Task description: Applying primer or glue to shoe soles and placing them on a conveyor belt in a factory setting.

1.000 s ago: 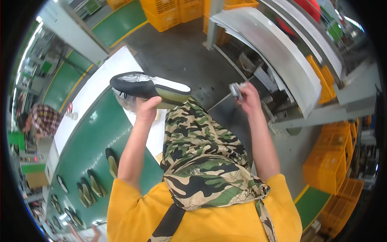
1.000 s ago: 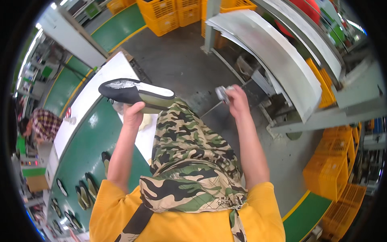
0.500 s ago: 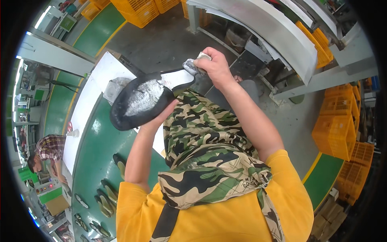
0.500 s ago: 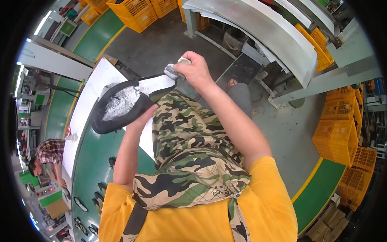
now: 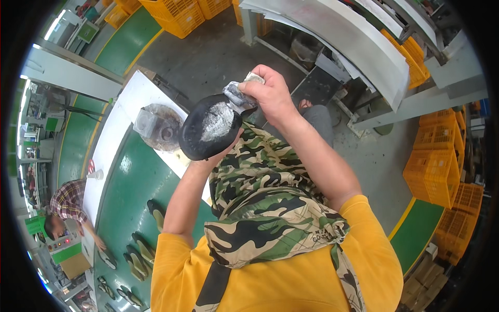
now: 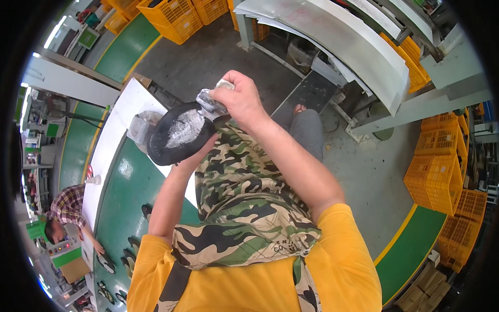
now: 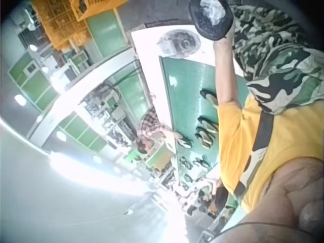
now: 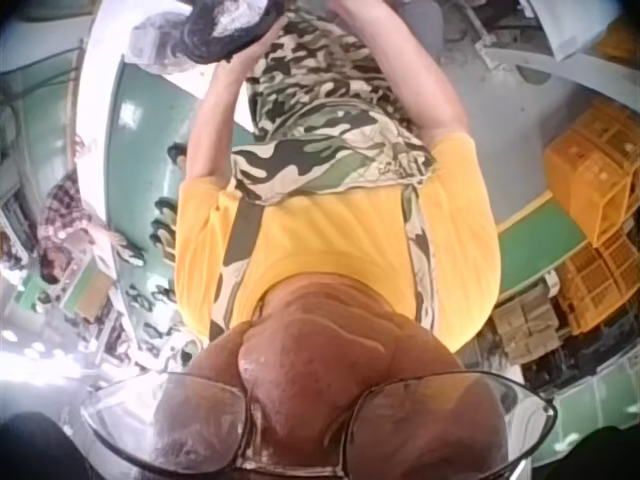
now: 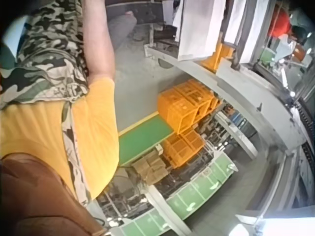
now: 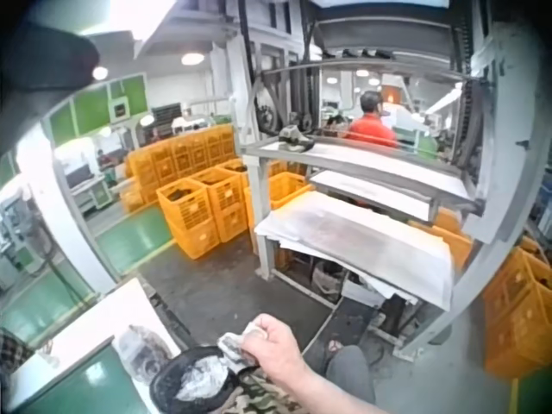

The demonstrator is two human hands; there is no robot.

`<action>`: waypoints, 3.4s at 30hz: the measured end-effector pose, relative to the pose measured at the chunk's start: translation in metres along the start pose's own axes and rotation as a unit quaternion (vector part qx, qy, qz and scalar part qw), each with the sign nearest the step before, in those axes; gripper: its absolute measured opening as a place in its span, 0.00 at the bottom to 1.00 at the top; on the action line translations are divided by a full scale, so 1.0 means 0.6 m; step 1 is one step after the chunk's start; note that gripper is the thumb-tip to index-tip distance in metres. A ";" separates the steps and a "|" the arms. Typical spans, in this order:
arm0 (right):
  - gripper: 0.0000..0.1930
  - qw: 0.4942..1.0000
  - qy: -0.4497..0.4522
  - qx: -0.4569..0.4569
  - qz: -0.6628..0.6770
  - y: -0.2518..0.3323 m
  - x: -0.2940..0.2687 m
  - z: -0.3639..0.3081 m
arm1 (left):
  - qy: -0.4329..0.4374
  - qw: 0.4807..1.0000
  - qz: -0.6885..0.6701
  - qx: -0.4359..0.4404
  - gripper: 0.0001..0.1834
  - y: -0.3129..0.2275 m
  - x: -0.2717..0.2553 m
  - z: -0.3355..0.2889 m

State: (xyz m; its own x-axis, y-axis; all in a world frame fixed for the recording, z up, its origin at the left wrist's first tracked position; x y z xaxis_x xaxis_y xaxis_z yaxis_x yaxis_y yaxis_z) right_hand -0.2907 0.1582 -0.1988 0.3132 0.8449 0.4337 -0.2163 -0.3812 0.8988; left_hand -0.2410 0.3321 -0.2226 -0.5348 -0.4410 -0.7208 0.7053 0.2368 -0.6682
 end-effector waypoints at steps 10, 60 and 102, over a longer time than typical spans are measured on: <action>0.09 0.997 -0.010 -0.039 -0.065 0.016 0.009 -0.004 | -0.111 0.987 0.026 0.109 0.17 0.006 0.023 0.033; 0.07 0.958 0.223 -0.065 -0.167 0.005 -0.012 -0.013 | 0.145 0.687 -0.703 -0.111 0.43 0.047 0.025 -0.012; 0.07 0.995 -0.057 0.029 0.074 -0.031 -0.162 -0.063 | -0.130 0.946 -0.264 -0.135 0.40 0.062 0.058 -0.016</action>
State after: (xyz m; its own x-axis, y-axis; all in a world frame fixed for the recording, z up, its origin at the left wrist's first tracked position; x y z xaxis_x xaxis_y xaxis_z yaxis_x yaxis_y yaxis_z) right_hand -0.3519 0.0976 -0.2601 0.3855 0.7311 0.5629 -0.2157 -0.5218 0.8254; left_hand -0.2377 0.3336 -0.2742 -0.6218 -0.7498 -0.2261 0.2080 0.1203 -0.9707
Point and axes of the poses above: each hand's wrist, its own z-axis towards the middle knuckle, its own x-axis out of the palm, y = z × x, the point moved 2 cm from there along z, towards the middle knuckle, and after that the axes turned 8 degrees about y, right-handed, at the moved point
